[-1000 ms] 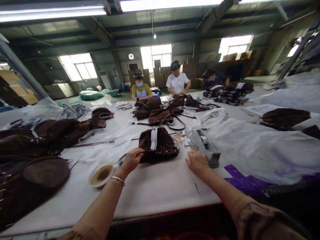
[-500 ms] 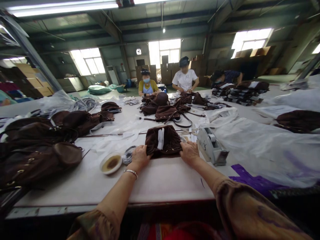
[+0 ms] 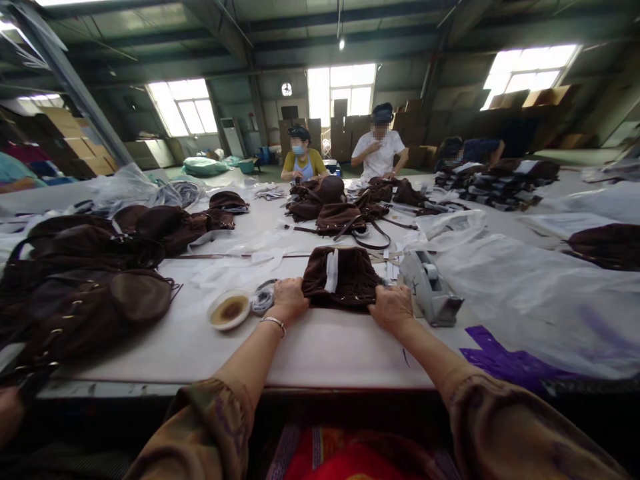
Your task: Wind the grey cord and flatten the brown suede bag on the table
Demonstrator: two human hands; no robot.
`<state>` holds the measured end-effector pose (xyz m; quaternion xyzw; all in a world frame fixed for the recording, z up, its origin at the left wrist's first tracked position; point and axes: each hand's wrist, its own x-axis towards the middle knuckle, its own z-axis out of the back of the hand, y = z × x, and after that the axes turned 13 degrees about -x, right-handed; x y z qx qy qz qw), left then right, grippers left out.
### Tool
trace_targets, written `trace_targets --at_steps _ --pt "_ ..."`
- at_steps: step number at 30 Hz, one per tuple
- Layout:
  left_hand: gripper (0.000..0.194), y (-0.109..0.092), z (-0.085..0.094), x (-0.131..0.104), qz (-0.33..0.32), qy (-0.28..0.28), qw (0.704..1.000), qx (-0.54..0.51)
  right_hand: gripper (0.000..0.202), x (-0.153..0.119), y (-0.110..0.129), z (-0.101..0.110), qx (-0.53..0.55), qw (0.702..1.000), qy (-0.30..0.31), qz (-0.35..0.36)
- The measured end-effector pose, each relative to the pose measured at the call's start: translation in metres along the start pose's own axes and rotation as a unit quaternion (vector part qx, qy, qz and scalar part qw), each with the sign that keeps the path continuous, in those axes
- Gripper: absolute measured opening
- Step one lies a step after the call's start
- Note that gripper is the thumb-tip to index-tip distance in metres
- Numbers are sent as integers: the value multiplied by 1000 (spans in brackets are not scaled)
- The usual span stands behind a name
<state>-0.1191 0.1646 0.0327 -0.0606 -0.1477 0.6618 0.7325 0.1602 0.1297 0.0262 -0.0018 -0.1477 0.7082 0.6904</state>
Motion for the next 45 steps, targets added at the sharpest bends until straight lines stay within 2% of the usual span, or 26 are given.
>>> trace_targets --at_steps 2,7,13,22,30,33,37,40,43,45 --pt "33 -3 -5 3 18 -13 1000 1 28 3 2 -3 -3 1000 5 -14" --pt "24 -4 -5 15 56 -38 998 1 16 15 -3 5 -3 1000 11 -12" --pt "26 5 2 18 36 -40 999 2 20 21 -13 14 -1 1000 17 15" --pt "22 3 -2 -3 -29 -28 999 2 23 6 -14 -3 -2 998 44 36" --pt "26 -1 -6 -22 -11 -29 999 -35 31 -9 -12 2 -7 998 18 61" --pt "34 3 -5 -25 -6 -27 998 -49 36 -12 -13 -3 -7 999 14 50" --pt "59 14 -3 -29 -20 -22 998 -60 35 -14 -18 -11 -7 999 -1 53" --pt "68 21 -2 -39 -28 -56 996 -62 30 -18 -22 -12 -3 998 -9 67" --pt "58 22 -6 -55 -35 -118 990 -75 23 -22 -22 -10 -3 997 -13 78" --pt "49 19 -10 -65 -23 -132 986 -99 24 -23 -20 -8 -10 997 -8 73"
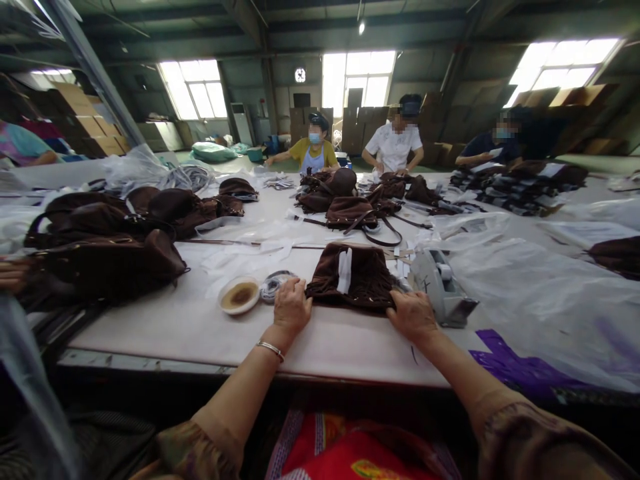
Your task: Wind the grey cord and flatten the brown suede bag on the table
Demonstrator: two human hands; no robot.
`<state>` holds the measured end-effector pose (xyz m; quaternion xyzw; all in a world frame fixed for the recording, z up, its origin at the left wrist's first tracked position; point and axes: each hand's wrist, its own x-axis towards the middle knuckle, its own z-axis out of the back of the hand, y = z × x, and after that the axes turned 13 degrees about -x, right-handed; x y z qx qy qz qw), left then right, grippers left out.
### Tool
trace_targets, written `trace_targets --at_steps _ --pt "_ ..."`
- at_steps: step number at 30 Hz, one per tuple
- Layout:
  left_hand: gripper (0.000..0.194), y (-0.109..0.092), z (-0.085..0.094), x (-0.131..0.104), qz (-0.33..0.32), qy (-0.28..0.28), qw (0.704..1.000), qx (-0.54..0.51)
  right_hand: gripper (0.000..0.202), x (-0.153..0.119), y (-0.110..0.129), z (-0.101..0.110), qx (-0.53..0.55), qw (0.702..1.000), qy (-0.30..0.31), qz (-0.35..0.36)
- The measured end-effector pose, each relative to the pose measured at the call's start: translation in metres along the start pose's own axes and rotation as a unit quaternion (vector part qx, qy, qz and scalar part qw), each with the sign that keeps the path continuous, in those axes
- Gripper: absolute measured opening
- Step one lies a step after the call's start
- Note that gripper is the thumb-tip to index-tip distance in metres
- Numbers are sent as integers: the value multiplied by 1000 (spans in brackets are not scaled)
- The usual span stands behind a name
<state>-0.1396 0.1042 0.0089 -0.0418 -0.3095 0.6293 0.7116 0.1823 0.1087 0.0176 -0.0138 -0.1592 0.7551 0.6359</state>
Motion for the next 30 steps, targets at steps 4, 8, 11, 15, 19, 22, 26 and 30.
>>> trace_targets --at_steps 4,8,11,15,19,22,26,30 --pt "42 -7 -5 -8 10 8 1000 -21 32 -1 6 2 -7 999 21 -25" --pt "46 -17 -9 -8 -114 33 993 -17 48 -10 10 1 -3 1000 -15 -21" --pt "48 -24 -15 -12 -193 115 974 -12 54 -23 12 -3 -7 995 -85 53" --pt "50 -28 -18 -14 -191 193 962 10 49 -31 15 -13 8 987 -50 153" --pt "51 -32 -12 -10 -161 228 960 -13 52 -26 18 -14 21 990 -5 140" --pt "51 -40 -4 -15 -114 232 963 -81 52 -35 23 -10 26 993 -14 118" --pt "50 -53 3 -43 16 148 943 -298 40 -76 28 -13 56 988 -116 84" --pt "36 -68 -6 -63 292 78 735 -607 33 -115 29 -25 113 977 -167 68"
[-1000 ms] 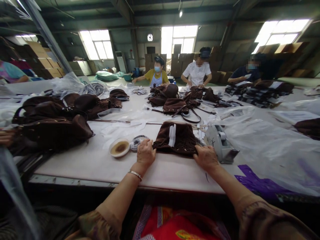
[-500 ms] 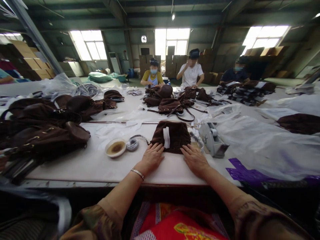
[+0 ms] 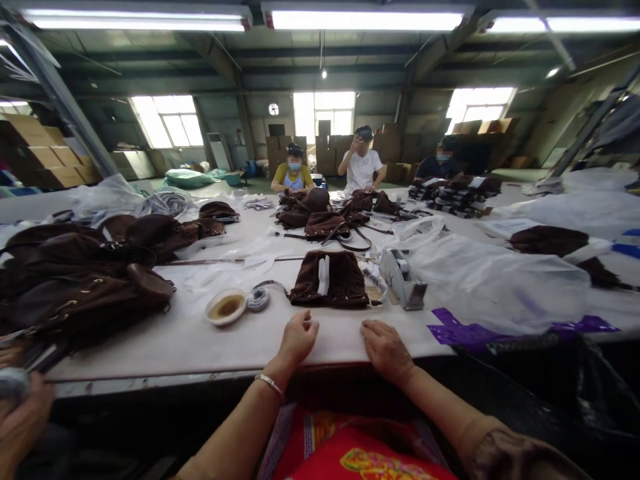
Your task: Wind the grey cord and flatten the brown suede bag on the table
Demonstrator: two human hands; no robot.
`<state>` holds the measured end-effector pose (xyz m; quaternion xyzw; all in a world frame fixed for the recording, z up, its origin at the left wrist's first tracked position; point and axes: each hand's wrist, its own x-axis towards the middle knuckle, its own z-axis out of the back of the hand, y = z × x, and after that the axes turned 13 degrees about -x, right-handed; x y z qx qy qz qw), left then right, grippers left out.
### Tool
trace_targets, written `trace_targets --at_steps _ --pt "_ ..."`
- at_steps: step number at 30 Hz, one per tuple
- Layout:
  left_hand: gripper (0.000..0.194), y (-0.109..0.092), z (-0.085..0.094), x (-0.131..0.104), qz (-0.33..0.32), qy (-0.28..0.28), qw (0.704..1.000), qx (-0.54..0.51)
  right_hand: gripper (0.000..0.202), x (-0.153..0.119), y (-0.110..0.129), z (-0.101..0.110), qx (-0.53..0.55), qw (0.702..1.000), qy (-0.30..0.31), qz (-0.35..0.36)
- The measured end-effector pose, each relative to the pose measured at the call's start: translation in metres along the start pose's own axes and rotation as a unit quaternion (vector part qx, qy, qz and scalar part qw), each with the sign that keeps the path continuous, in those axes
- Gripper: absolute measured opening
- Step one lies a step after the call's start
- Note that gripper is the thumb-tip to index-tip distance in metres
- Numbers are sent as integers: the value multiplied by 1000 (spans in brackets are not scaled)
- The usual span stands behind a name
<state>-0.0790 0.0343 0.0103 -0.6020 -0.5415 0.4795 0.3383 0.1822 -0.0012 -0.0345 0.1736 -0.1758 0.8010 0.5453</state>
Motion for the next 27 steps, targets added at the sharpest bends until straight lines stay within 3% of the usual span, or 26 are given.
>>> trace_targets --at_steps 5,9,12,15,17,19,21,24,27 --pt "10 -1 -38 15 115 -37 983 -136 31 -9 2 2 24 1000 -8 -10" --pt "8 -7 -66 35 141 -82 964 -210 32 -8 4 -1 28 999 -30 -9" --pt "7 -3 -76 44 149 -103 955 -233 30 -8 -4 -5 65 997 -34 -4" --pt "5 -1 -73 53 154 -112 953 -237 31 6 -25 -5 91 994 -58 -36" --pt "4 -5 -66 64 152 -116 954 -233 35 24 -45 -3 51 994 -63 -78" --pt "5 -14 -59 79 136 -120 957 -228 44 48 -66 -1 -21 993 -13 -115" --pt "7 -25 -54 94 112 -124 961 -220 52 72 -81 0 -75 986 77 -130" --pt "9 -32 -48 100 88 -128 969 -191 40 102 -89 2 -103 975 170 -100" --pt "18 -21 -48 81 92 -108 979 -144 30 122 -84 11 -110 979 172 -11"
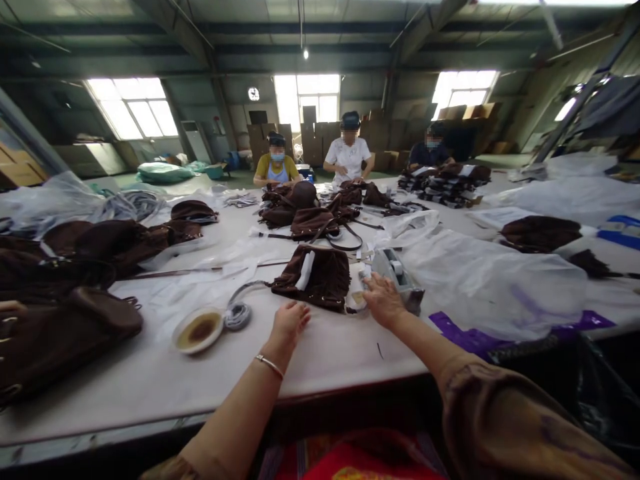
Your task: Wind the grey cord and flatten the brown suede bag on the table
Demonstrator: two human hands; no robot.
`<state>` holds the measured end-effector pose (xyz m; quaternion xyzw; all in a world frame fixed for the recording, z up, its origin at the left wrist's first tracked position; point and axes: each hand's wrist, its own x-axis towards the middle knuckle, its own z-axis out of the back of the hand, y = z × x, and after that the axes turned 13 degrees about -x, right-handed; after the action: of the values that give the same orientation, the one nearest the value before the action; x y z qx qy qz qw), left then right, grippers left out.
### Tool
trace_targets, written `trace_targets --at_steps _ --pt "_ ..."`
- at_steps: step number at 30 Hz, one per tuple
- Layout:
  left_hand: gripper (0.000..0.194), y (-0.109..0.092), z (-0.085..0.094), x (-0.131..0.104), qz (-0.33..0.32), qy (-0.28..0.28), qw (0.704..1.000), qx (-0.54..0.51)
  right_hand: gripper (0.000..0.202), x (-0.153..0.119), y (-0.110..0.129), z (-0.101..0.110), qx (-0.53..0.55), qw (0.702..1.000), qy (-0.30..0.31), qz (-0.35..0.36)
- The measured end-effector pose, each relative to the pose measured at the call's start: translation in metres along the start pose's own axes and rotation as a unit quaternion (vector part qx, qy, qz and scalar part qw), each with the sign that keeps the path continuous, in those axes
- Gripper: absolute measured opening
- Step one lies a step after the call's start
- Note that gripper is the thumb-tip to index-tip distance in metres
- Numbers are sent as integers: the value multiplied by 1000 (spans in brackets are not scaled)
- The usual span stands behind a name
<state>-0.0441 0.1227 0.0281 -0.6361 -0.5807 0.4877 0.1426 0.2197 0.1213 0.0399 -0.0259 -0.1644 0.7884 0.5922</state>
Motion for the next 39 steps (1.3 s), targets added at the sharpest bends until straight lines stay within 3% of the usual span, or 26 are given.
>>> trace_targets --at_steps 5,8,10,12,16,19,21,23,26,29,34,39 --pt "26 44 6 -45 47 98 990 85 26 3 10 41 -17 993 -51 103" --pt "30 59 -1 -60 49 153 982 103 17 -3 19 64 -11 994 -32 105" --pt "34 65 -6 -68 53 198 974 100 12 -9 29 69 28 997 9 68" --pt "37 69 -9 -77 79 251 961 80 8 -18 40 65 145 988 47 -9" --pt "43 76 -9 -99 149 305 940 12 4 -35 63 39 373 913 116 -116" --pt "41 74 -4 -108 128 283 950 29 10 -47 74 21 432 879 156 -129" --pt "42 67 2 -106 80 234 964 98 20 -53 75 14 477 858 139 -133" --pt "44 58 8 -100 14 177 966 187 31 -58 73 11 479 870 69 -95" --pt "35 46 17 -86 -88 172 920 342 44 -59 69 8 343 938 -34 27" --pt "17 38 19 -77 -123 207 869 432 32 -53 69 8 162 984 -33 70" --pt "29 28 18 -81 -180 181 849 463 22 -38 68 7 32 998 -20 48" --pt "23 21 38 -93 -257 175 774 552 20 -33 63 4 30 998 -32 48"
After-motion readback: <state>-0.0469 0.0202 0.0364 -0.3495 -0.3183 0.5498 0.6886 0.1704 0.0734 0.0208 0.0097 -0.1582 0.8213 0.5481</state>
